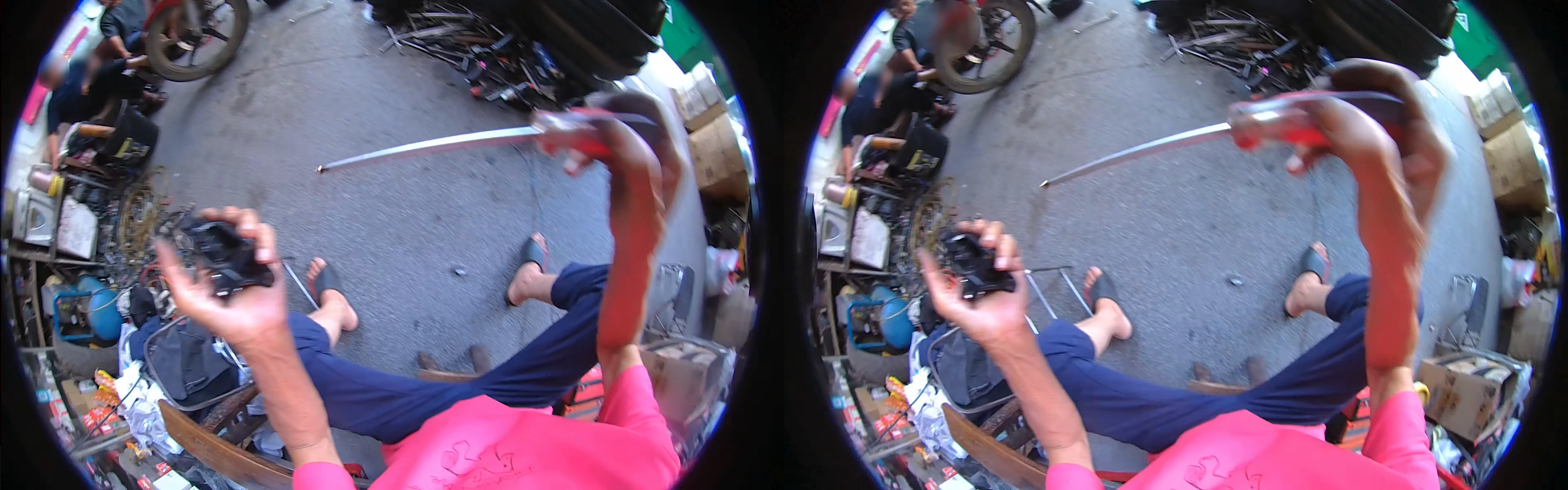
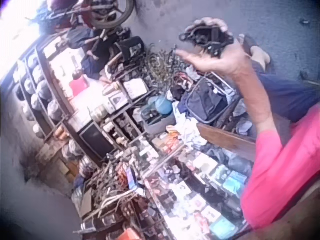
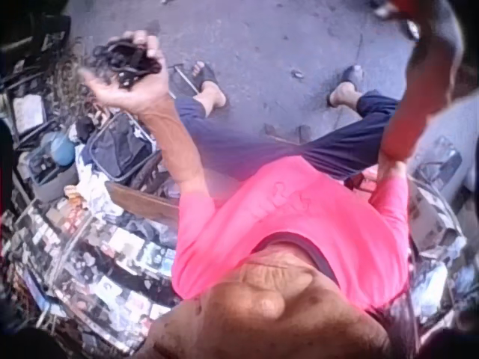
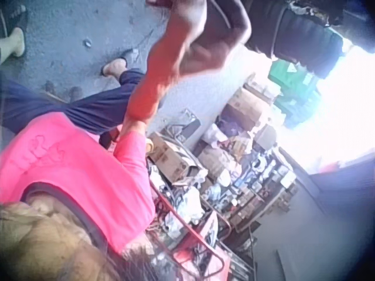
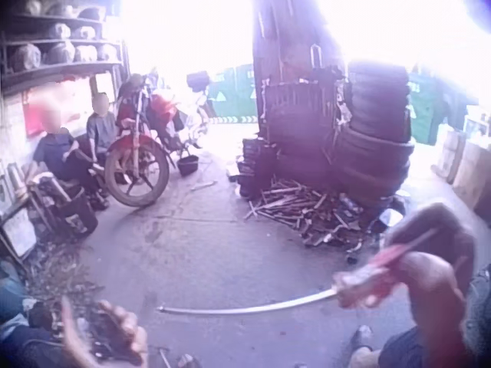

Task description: The person holds a small black mechanical component and uses a screwdriver to pry and remove internal parts. They then manipulate the component by hand, turning it over and extracting a small metal piece before reinserting it.

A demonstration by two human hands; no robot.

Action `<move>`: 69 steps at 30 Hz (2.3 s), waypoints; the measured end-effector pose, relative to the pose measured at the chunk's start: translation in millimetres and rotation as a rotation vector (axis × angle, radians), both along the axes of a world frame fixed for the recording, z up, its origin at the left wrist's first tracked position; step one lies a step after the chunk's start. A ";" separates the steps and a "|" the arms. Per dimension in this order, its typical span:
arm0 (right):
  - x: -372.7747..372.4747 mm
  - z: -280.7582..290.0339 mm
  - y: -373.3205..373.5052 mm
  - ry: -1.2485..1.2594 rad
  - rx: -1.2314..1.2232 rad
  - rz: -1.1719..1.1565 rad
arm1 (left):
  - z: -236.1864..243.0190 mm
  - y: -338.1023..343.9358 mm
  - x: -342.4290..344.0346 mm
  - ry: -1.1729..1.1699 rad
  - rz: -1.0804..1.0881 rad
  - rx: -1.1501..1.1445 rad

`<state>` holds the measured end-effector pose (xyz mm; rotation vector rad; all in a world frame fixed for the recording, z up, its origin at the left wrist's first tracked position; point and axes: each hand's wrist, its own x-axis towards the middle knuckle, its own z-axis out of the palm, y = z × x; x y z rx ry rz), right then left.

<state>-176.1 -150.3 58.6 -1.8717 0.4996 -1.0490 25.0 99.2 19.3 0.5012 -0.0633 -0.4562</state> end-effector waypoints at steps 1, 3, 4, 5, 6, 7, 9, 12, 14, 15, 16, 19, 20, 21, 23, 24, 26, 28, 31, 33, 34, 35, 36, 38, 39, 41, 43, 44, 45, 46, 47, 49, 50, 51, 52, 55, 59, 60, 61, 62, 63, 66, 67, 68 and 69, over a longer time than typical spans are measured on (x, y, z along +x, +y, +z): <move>12.1 -21.6 -10.9 -0.022 0.056 0.024 | -4.5 10.1 2.6 -0.063 0.000 0.017; 16.7 -68.7 -27.8 -0.006 0.281 0.021 | -6.0 19.1 4.3 -0.129 0.007 0.022; 16.9 -97.5 -32.4 0.012 0.384 0.019 | -4.6 23.1 4.7 -0.108 0.021 0.019; 11.0 -126.7 -37.6 0.003 0.492 -0.011 | -5.1 21.5 5.1 -0.095 0.005 0.023; 7.9 -162.7 -40.9 -0.014 0.612 -0.032 | -7.3 22.9 6.0 -0.090 -0.001 0.040; 4.8 -199.4 -40.9 0.005 0.721 -0.069 | -9.9 27.9 8.2 -0.104 -0.063 0.041; 1.1 -266.6 -29.9 0.056 0.910 -0.135 | -14.5 32.8 9.0 -0.038 -0.030 0.052; -14.5 -340.1 -13.2 0.170 1.102 -0.244 | -20.8 35.6 11.0 0.085 -0.047 0.051; -31.1 -375.9 -10.0 0.259 1.146 -0.287 | -23.2 30.3 10.3 0.122 -0.106 0.061; -40.8 -389.9 -10.4 0.310 1.178 -0.303 | -24.5 26.6 10.9 0.135 -0.128 0.069; -44.9 -398.6 -8.6 0.356 1.192 -0.331 | -23.7 26.6 10.5 0.141 -0.144 0.075; -54.7 -421.2 -7.5 0.379 1.211 -0.413 | -23.7 22.0 7.3 0.175 -0.175 0.094; -57.1 -426.2 -7.4 0.392 1.222 -0.424 | -24.3 18.7 6.9 0.186 -0.176 0.113; -59.6 -430.9 -7.1 0.405 1.233 -0.435 | -25.4 15.7 6.6 0.207 -0.169 0.132; -63.8 -439.2 -8.8 0.421 1.265 -0.464 | -27.6 8.5 6.5 0.225 -0.193 0.155; -66.3 -443.1 -9.6 0.429 1.281 -0.479 | -28.6 5.5 6.6 0.233 -0.204 0.167; -65.4 -445.5 -9.2 0.468 1.298 -0.486 | -31.6 2.0 6.9 0.250 -0.215 0.186; -64.0 -445.7 -8.1 0.502 1.316 -0.488 | -32.9 -2.5 5.8 0.274 -0.227 0.196; -64.3 -449.5 -7.9 0.528 1.337 -0.495 | -36.0 -6.6 5.6 0.288 -0.250 0.208; -70.3 -460.0 -9.8 0.517 1.337 -0.520 | -37.0 -11.3 6.1 0.303 -0.277 0.206; -69.5 -461.7 -9.6 0.521 1.348 -0.530 | -37.3 -12.7 6.1 0.305 -0.277 0.214; -69.0 -463.2 -9.4 0.525 1.358 -0.540 | -37.5 -14.2 6.1 0.308 -0.276 0.222; -69.1 -464.4 -9.4 0.530 1.368 -0.550 | -37.7 -16.2 6.1 0.312 -0.276 0.229; -70.3 -466.0 -9.5 0.543 1.409 -0.559 | -37.9 -21.2 5.8 0.317 -0.285 0.229; -72.0 -466.2 -9.4 0.551 1.428 -0.564 | -38.0 -24.0 5.2 0.319 -0.289 0.229; -69.4 -462.8 -7.8 0.577 1.434 -0.579 | -38.2 -27.8 5.6 0.310 -0.302 0.243; -67.6 -461.1 -5.1 0.565 1.458 -0.594 | -36.7 -33.0 4.9 0.290 -0.320 0.251; -67.5 -461.1 -5.8 0.564 1.473 -0.614 | -35.7 -36.5 3.2 0.280 -0.318 0.255; -65.2 -459.9 -5.4 0.550 1.483 -0.644 | -36.3 -40.4 2.5 0.255 -0.358 0.255; -63.7 -458.2 -4.7 0.538 1.494 -0.672 | -37.6 -43.6 1.6 0.231 -0.397 0.257; -64.5 -458.5 -6.2 0.544 1.514 -0.691 | -37.7 -46.9 0.8 0.238 -0.418 0.248; -66.2 -461.2 -8.3 0.565 1.541 -0.712 | -39.4 -53.8 -1.9 0.228 -0.459 0.232; -67.7 -460.3 -9.5 0.579 1.543 -0.724 | -39.6 -57.2 -4.5 0.237 -0.477 0.222; -66.7 -461.1 -9.8 0.658 1.523 -0.726 | -37.9 -58.2 -6.6 0.262 -0.466 0.249; -67.6 -457.7 -10.1 0.720 1.485 -0.735 | -37.0 -59.0 -9.6 0.292 -0.459 0.268; -66.7 -451.9 -7.9 0.911 1.331 -0.722 | -35.6 -56.2 -15.1 0.301 -0.415 0.344; -79.4 -434.8 -35.8 0.957 1.263 -0.567 | -31.1 -54.1 -22.8 0.319 -0.413 0.371; -81.0 -427.7 -49.6 0.915 1.282 -0.506 | -28.8 -55.6 -26.0 0.308 -0.404 0.381; -71.4 -409.9 -61.2 0.848 1.230 -0.468 | -24.5 -54.6 -30.4 0.296 -0.385 0.397; -61.5 -386.8 -78.2 0.782 1.178 -0.439 | -21.6 -54.5 -34.8 0.287 -0.371 0.411; -57.2 -369.4 -102.7 0.794 1.052 -0.417 | -19.7 -56.5 -39.0 0.286 -0.389 0.404; 15.1 -273.7 -106.2 0.748 0.584 -0.065 | -22.9 -45.2 -46.5 0.222 -0.355 0.458; 15.3 -211.3 -105.0 0.738 0.432 -0.065 | -21.1 -50.5 -49.7 0.206 -0.394 0.423; 23.5 -168.6 -96.5 0.703 0.334 -0.002 | -22.1 -53.9 -53.5 0.193 -0.418 0.423; 33.7 -138.7 -80.2 0.574 0.314 0.121 | -23.8 -54.1 -55.4 0.181 -0.417 0.435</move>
